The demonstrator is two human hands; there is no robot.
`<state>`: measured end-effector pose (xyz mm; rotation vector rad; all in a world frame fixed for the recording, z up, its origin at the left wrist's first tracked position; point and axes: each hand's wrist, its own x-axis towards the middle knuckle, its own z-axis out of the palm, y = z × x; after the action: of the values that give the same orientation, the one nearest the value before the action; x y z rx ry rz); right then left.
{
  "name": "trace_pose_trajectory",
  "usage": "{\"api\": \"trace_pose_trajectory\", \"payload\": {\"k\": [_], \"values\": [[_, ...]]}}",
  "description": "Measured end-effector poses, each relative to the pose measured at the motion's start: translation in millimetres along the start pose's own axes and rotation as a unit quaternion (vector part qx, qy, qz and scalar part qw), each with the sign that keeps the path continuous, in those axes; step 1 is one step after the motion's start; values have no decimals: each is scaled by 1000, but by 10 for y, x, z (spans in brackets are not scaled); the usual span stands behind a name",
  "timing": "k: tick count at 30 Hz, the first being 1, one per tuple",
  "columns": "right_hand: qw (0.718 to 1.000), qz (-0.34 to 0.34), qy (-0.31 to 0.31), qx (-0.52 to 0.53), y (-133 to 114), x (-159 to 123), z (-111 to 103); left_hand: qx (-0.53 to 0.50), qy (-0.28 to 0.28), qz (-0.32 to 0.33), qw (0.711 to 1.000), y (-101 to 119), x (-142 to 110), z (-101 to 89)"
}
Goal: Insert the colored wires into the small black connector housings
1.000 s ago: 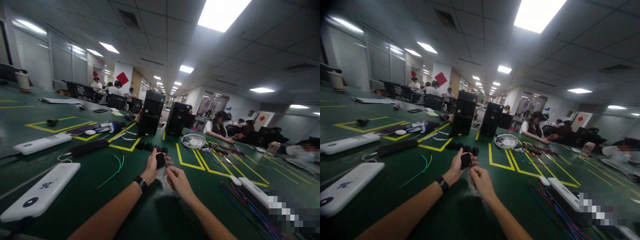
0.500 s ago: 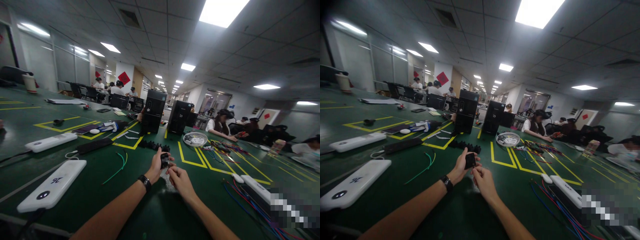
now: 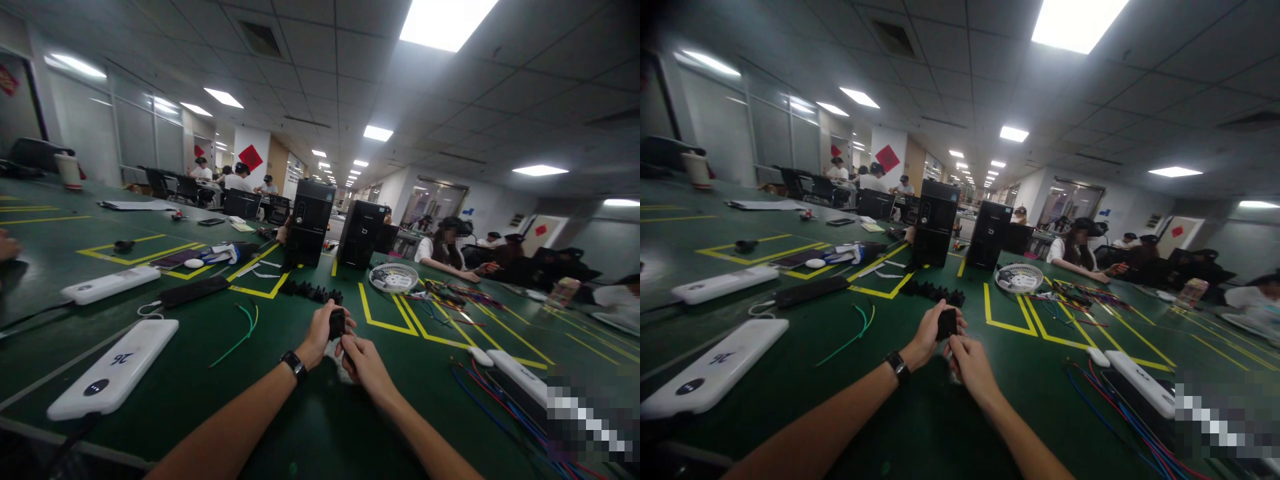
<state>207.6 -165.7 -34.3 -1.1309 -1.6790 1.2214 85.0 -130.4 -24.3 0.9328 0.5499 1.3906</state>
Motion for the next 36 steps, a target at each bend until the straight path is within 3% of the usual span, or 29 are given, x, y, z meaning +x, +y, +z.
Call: {"api": "trace_pose_trajectory", "payload": {"k": [7, 17, 26, 29, 36], "values": [[997, 54, -31, 46, -29, -28, 22, 28, -61, 64, 996, 88, -91, 52], [999, 24, 5, 48, -43, -43, 74, 11, -20, 86, 996, 72, -152, 142], [999, 15, -8, 50, 38, -14, 26, 123, -41, 123, 984, 108, -174, 104], [999, 7, -6, 41, 79, 32, 18, 106, -32, 112, 987, 75, -146, 87], [994, -27, -46, 98, 49, 67, -1, -70, 58, 7, 996, 49, -17, 66]]}}
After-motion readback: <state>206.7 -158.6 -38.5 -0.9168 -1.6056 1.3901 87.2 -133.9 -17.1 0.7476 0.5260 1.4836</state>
